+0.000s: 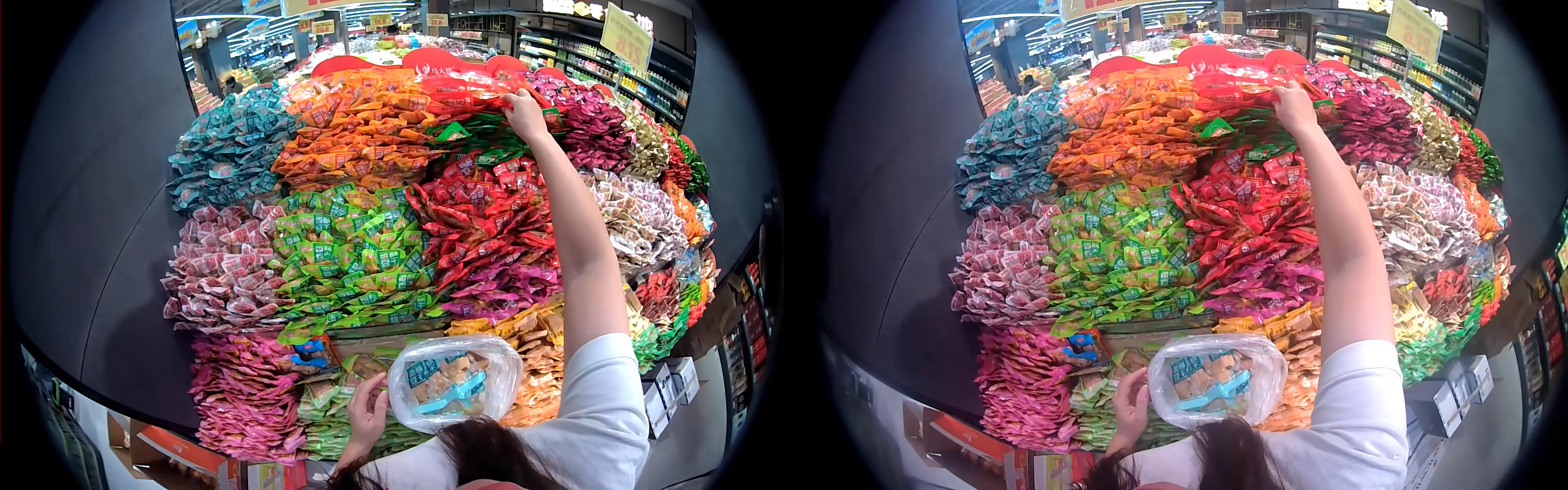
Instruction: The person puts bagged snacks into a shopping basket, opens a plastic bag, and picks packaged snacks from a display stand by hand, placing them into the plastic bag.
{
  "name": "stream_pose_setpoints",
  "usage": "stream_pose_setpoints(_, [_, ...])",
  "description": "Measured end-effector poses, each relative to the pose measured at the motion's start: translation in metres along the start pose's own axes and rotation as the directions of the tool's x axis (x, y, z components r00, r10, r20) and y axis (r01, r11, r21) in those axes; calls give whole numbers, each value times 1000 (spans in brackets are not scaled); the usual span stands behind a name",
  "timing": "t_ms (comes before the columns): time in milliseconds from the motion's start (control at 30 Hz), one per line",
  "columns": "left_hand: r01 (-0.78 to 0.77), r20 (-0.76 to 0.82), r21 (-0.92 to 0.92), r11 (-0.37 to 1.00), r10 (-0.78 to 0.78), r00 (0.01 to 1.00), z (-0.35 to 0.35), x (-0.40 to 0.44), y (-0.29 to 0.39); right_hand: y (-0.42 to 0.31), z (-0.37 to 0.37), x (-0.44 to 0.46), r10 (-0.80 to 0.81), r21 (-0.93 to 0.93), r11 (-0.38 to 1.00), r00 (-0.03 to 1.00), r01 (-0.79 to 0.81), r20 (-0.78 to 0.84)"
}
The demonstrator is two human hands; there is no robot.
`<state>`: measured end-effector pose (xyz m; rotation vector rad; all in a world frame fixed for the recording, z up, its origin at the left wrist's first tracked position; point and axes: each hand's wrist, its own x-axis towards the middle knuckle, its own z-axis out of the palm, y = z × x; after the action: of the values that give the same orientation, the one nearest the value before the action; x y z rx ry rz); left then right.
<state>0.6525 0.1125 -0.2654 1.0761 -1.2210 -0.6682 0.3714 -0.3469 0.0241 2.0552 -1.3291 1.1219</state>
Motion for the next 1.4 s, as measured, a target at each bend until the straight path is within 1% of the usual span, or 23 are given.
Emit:
stream_pose_setpoints(233, [-16, 5, 32, 999, 16, 1000, 0, 2, 5, 2, 4, 2, -10, -46, 999, 1000, 8, -29])
stream_pose_setpoints(300, [-11, 3, 24, 1000, 11, 1000, 0, 2, 5, 0, 6, -3, -102, -134, 987, 987, 85, -123])
stream_pose_setpoints(333, [-6, 0, 16, 1000, 6, 1000, 0, 2, 4, -1, 6, -4, -101, -134, 987, 987, 84, -121])
stream_pose_setpoints(367, [-4, 2, 17, 1000, 4, 1000, 0, 1, 6, -1, 6, -6, -124, -185, 978, 979, 93, -163])
stream_pose_setpoints(400, [42, 15, 1, 999, -42, 999, -1, 0, 9, -2, 6, -6, -150, -236, 967, 968, 100, -202])
stream_pose_setpoints(433, [87, 30, -15, 996, -87, 996, -1, 0, 9, -2, 4, -6, -147, -237, 967, 969, 97, -201])
stream_pose_setpoints(467, [88, 33, -15, 996, -88, 996, -1, 1, 8, -2, 2, -6, -179, -242, 962, 962, 128, -206])
stream_pose_setpoints(533, [-20, -1, 68, 998, 20, 1000, 0, 2, 4, -1, 0, -5, -213, -250, 955, 954, 158, -211])
stream_pose_setpoints(600, [-31, 0, 73, 997, 31, 1000, 1, 3, 7, 1, 0, -1, -246, -224, 953, 953, 205, -174])
stream_pose_setpoints(700, [-45, 1, 83, 996, 45, 999, 1, 4, 7, 1, 1, 0, -253, -205, 954, 954, 218, -162])
stream_pose_setpoints(733, [-49, 1, 87, 995, 49, 999, 1, 4, 7, 2, 2, 1, -253, -207, 954, 954, 217, -163])
stream_pose_setpoints(800, [-42, 1, 81, 996, 42, 999, 0, 3, 7, 4, 6, 4, -195, -139, 974, 975, 180, -104])
stream_pose_setpoints(900, [-41, 1, 64, 997, 41, 999, 1, 3, 5, 1, 2, 5, -208, -174, 967, 972, 187, -111])
stream_pose_setpoints(967, [-45, 7, 52, 998, 44, 999, 1, 3, 4, 1, -2, 6, -182, -175, 972, 977, 160, -114])
stream_pose_setpoints(1033, [-36, -10, 34, 999, 37, 999, 2, 2, 4, 4, -7, 10, -66, -165, 986, 982, 37, -178])
stream_pose_setpoints(1133, [-35, -12, 40, 999, 35, 999, 1, 1, 2, 5, -17, 9, -72, -181, 983, 985, 44, -154])
stream_pose_setpoints(1167, [-35, 18, 29, 999, 35, 999, 2, -1, 1, -1, -24, 7, -64, -192, 981, 987, 34, -149])
stream_pose_setpoints(1233, [-32, -25, 35, 999, 33, 999, 2, -1, -2, -3, -33, 9, -159, -106, 986, 937, 132, -311])
stream_pose_setpoints(1267, [45, -13, -10, 999, -45, 999, 2, -3, 0, -6, -39, 10, -127, -77, 991, 931, 107, -342])
stream_pose_setpoints(1300, [50, 60, -8, 999, -50, 997, 3, -3, -1, -10, -47, 8, -132, -38, 991, 902, 127, -412])
stream_pose_setpoints(1333, [47, 19, -5, 999, -47, 999, 3, -4, -5, -13, -53, 8, -175, -73, 984, 862, 160, -476])
stream_pose_setpoints(1367, [42, -40, 2, 999, -42, 998, 1, -6, -6, -16, -60, 10, -207, -64, 977, 831, 204, -515])
stream_pose_setpoints(1400, [80, -38, -37, 996, -82, 996, 3, -7, -3, -29, -76, 4, -159, 12, 981, 832, 195, -531])
